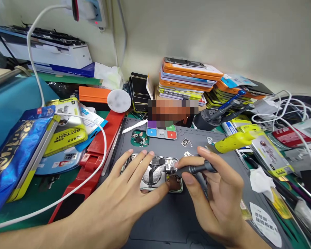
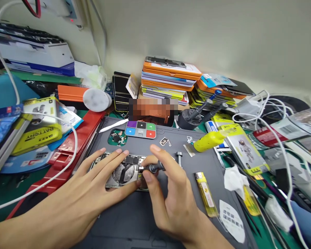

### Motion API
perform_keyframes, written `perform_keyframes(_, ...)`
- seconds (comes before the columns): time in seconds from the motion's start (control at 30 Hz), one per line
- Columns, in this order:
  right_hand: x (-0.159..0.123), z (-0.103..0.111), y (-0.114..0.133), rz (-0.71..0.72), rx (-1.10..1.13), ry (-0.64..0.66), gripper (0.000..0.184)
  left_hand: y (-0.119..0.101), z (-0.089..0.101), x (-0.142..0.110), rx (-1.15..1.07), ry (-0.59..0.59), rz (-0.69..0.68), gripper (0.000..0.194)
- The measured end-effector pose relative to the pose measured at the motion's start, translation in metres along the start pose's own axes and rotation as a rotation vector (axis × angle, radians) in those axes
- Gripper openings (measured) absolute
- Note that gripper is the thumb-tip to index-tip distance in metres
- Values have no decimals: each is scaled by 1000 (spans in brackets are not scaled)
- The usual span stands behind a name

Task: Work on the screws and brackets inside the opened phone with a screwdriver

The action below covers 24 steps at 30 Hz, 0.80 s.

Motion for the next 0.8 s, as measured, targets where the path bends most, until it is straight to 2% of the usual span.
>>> perform_keyframes(0.43,0,-7,0,-23,54,45,78,0,1,1,-7,-34,-30,93)
perform_keyframes(0.53,1,-7,1,-19,58,47,79,0,3,1,6,-42,-35,86)
perform_keyframes(0.67,9,-10,9,61,25,84,74,-3,7,1,39,-64,-55,76)
perform_keyframes(0.8,15,-12,17,116,2,122,65,-3,8,2,55,-75,-54,76)
Point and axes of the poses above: each hand's wrist, its own x-axis towards the middle knuckle, its own z-axis out of the back of the hand, y = z × x, the point moved 10 cm from there along x, towards the middle knuckle, and after that the axes turned 14 degrees about -y, right-handed, at the moved point
